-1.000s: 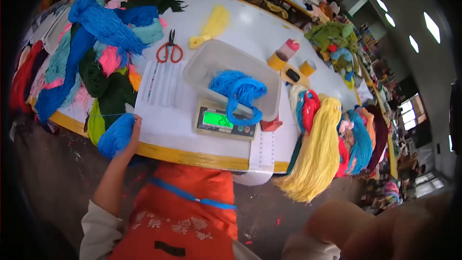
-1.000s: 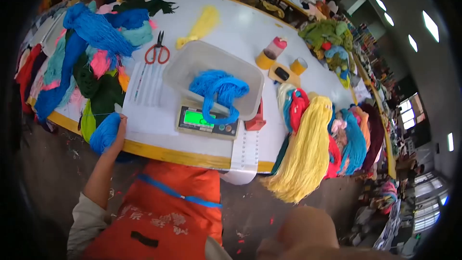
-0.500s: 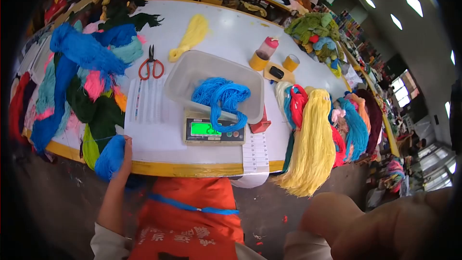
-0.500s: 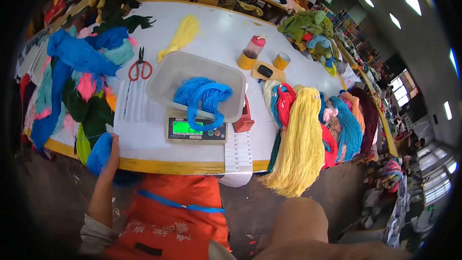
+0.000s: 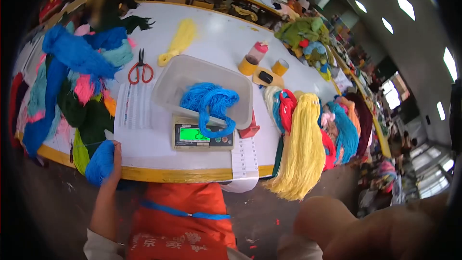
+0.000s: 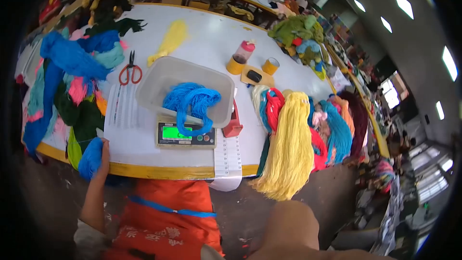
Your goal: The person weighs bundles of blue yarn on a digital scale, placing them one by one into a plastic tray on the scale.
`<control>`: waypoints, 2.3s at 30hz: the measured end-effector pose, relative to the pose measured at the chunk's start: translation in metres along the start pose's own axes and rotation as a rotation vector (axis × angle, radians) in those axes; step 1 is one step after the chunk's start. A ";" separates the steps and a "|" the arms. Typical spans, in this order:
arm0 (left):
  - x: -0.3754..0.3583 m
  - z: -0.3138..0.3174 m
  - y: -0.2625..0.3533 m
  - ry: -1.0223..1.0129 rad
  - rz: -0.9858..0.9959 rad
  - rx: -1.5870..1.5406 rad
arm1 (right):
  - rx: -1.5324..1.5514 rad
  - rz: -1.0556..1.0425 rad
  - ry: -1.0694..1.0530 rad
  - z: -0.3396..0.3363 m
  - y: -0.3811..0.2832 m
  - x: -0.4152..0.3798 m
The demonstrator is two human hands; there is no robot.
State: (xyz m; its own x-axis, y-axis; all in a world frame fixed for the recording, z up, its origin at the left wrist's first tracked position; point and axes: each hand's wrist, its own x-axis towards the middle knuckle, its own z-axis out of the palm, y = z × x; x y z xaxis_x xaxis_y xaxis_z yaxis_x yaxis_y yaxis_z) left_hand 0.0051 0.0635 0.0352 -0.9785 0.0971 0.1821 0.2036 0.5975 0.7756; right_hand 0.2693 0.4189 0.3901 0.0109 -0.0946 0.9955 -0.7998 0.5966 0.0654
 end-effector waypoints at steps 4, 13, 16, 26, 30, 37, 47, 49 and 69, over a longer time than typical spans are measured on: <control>0.002 0.012 -0.021 0.006 -0.010 -0.206 | -0.006 0.001 -0.008 -0.002 -0.002 0.002; -0.027 0.025 -0.029 0.132 0.005 -0.118 | -0.013 0.008 -0.002 0.000 -0.002 -0.001; 0.004 0.019 -0.012 0.224 0.153 -0.165 | -0.013 0.002 0.001 0.005 -0.003 -0.001; 0.001 0.012 0.001 0.213 0.173 -0.128 | -0.005 0.012 0.003 0.011 0.003 -0.004; 0.002 0.014 -0.007 0.213 0.173 -0.166 | 0.003 0.012 0.009 0.011 0.004 -0.008; 0.004 0.013 -0.009 0.169 0.129 -0.159 | -0.012 0.016 0.011 0.016 0.003 -0.008; -0.001 0.010 -0.004 0.169 0.110 -0.166 | 0.003 0.010 0.004 0.016 0.005 -0.009; 0.011 0.015 -0.007 0.194 0.110 -0.198 | 0.009 0.005 0.006 0.016 0.005 -0.011; 0.000 0.013 -0.004 0.173 0.053 -0.174 | 0.033 -0.014 0.002 0.018 0.003 -0.012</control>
State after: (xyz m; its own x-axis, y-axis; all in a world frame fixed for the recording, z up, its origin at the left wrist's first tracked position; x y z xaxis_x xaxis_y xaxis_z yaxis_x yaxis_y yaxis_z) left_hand 0.0040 0.0719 0.0242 -0.9491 -0.0222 0.3143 0.2717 0.4475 0.8520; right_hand 0.2561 0.4070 0.3775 0.0229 -0.1010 0.9946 -0.8190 0.5687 0.0766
